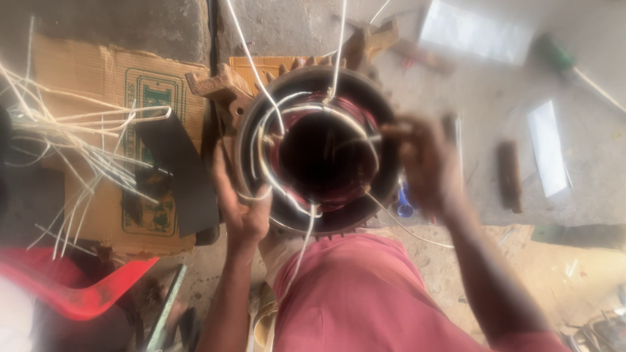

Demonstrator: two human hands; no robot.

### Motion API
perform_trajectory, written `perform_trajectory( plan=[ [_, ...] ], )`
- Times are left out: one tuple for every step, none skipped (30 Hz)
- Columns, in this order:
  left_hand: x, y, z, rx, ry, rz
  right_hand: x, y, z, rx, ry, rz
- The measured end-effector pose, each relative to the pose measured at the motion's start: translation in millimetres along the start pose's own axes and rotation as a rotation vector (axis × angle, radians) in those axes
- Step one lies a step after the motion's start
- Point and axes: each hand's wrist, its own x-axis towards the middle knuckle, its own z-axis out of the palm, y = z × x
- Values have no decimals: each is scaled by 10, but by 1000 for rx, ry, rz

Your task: The person sits on a low stool and winds white insulated wire by hand around the slots of a motor stator, pressing each loop down into place and pulling the wire taut. They rotate the stator as they work and at the end reach for pliers and scissors lying on the floor beside them.

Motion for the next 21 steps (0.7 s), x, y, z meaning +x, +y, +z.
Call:
perform_trajectory(
  plan=[
    [-6,12,-2,-21,-5,-17,-82,-7,60,27,30,6],
    [-12,24,0,-41,-13,-37,-136,6,103,44,53,3],
    [-16,34,3,-47,-13,-46,-175,23,140,61,77,0],
    [-18,42,11,-53,-12,-55,-193,52,161,80,102,-3],
    [-20,47,16,-58,-10,-64,-195,85,172,107,92,21],
    [-21,49,22,-86,-16,-76,-191,118,171,133,82,42],
    [-15,43,33,-112,-18,-87,-176,150,164,161,70,60],
    [-13,38,34,-131,-8,-97,-178,168,146,100,93,-21],
    [-12,33,29,-108,-6,-85,-183,180,124,54,110,-113],
    [-8,19,34,-82,0,-75,-181,189,115,15,126,-207],
    [-8,7,31,-61,2,-62,-189,189,116,25,109,-176],
    [-3,-6,28,-61,6,-37,-195,193,112,23,97,-144],
    [8,-26,31,-68,4,-13,-204,194,126,15,86,-108],
    [7,-41,31,-77,0,5,-212,202,136,13,93,-134],
    [6,-57,34,-85,-4,22,-213,216,157,9,98,-156],
    [11,-74,36,-93,-12,40,-219,232,177,4,105,-177],
    [15,-92,33,-102,-20,58,-217,255,193,-23,116,-193],
    [17,-111,36,-130,-32,81,-215,276,216,-49,126,-209],
    [15,-131,40,-159,-45,103,-221,296,225,-76,135,-224],
    [15,-149,34,-188,-58,126,-213,312,241,-84,138,-216],
    [15,-168,27,-136,-40,112,-207,324,251,-92,142,-206]
  ],
)
